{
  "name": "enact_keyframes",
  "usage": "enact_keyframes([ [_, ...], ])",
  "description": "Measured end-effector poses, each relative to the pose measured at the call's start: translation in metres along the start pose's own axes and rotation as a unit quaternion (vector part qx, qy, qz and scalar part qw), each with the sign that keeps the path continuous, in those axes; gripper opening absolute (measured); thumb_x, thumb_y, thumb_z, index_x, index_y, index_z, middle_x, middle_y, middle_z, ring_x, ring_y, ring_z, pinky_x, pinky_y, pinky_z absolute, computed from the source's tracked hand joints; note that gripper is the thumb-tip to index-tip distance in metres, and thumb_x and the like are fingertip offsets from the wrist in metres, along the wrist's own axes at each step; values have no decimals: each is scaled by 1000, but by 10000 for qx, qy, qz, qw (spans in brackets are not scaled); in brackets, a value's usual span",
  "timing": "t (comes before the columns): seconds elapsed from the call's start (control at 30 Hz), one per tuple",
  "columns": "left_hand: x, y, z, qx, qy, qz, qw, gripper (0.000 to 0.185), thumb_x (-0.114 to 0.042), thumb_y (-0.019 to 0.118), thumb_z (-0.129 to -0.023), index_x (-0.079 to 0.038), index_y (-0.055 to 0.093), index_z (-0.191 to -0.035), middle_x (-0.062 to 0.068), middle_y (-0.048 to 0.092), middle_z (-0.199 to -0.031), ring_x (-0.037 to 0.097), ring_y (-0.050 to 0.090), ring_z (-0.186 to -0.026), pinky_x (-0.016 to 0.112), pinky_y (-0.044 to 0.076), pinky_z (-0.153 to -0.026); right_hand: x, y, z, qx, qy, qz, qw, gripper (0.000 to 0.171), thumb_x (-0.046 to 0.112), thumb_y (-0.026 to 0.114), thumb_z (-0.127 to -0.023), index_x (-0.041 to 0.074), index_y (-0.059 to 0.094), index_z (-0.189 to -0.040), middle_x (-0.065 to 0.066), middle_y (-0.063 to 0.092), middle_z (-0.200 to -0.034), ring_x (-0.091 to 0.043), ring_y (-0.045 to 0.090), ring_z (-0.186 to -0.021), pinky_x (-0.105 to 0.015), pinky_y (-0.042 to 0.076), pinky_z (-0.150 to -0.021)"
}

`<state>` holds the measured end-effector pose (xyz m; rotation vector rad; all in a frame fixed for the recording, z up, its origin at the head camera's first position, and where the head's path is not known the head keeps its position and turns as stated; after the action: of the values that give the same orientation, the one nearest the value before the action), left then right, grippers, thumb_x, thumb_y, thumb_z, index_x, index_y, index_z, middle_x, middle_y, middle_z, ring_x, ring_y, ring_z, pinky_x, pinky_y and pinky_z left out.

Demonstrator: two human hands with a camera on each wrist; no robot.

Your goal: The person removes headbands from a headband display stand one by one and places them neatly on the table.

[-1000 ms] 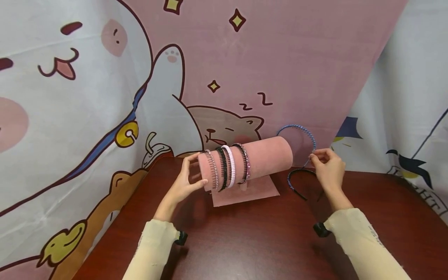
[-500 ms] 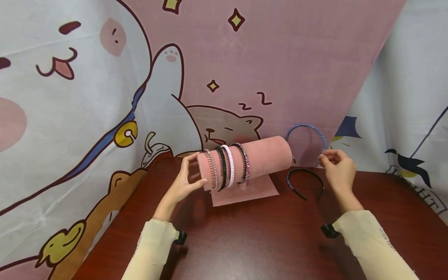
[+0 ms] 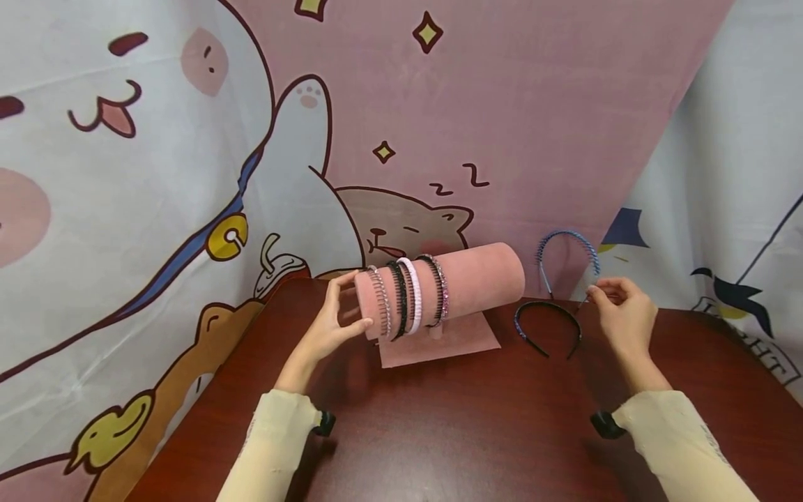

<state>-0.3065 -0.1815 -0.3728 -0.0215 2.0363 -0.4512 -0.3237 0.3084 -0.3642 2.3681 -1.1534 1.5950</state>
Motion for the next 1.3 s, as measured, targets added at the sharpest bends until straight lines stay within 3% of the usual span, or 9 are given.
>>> enact_keyframes([
  [0.57, 2, 3, 1, 9, -95, 23, 10000, 87, -9, 74, -85, -16, 21, -153, 11, 25, -157, 38, 33, -143, 61, 37, -113, -30, -19, 11, -26, 180, 818, 9965, 25, 22, 70, -92, 4, 71, -109, 46, 45, -64, 26, 44, -56, -8, 36, -49],
  [1.03, 2, 2, -4, 31, -97, -12, 9999, 88, -8, 74, -85, -18, 20, -153, 7, 23, -159, 36, 32, -144, 61, 36, -114, -47, -19, 14, 107, 286, 446, 9985, 22, 14, 69, -92, -2, 67, -108, 42, 49, -62, 22, 50, -53, -5, 39, -48],
  [1.17, 1, 2, -3, 38, -107, -6, 9999, 88, -9, 73, -85, -17, 19, -153, 7, 23, -158, 36, 31, -144, 61, 36, -114, -50, -24, 11, 144, 357, 517, 9979, 20, 14, 68, -93, 0, 66, -108, 42, 49, -64, 22, 50, -54, -4, 41, -48],
  [1.3, -2, 0, -4, -2, -63, 17, 10000, 88, -7, 73, -84, -15, 19, -153, 5, 24, -158, 35, 31, -143, 62, 35, -114, -54, -31, 6, 120, 498, 468, 9976, 9, 13, 67, -93, 9, 66, -101, 41, 50, -64, 21, 51, -53, -4, 42, -48],
])
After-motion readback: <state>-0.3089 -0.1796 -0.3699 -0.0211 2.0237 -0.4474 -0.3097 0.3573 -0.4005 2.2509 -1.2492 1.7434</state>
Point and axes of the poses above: each hand's wrist, its own z-axis away from the middle knuckle, its own y-axis out of the palm, x = y × z, the point moved 5 cm from there along -z, towards the middle knuckle
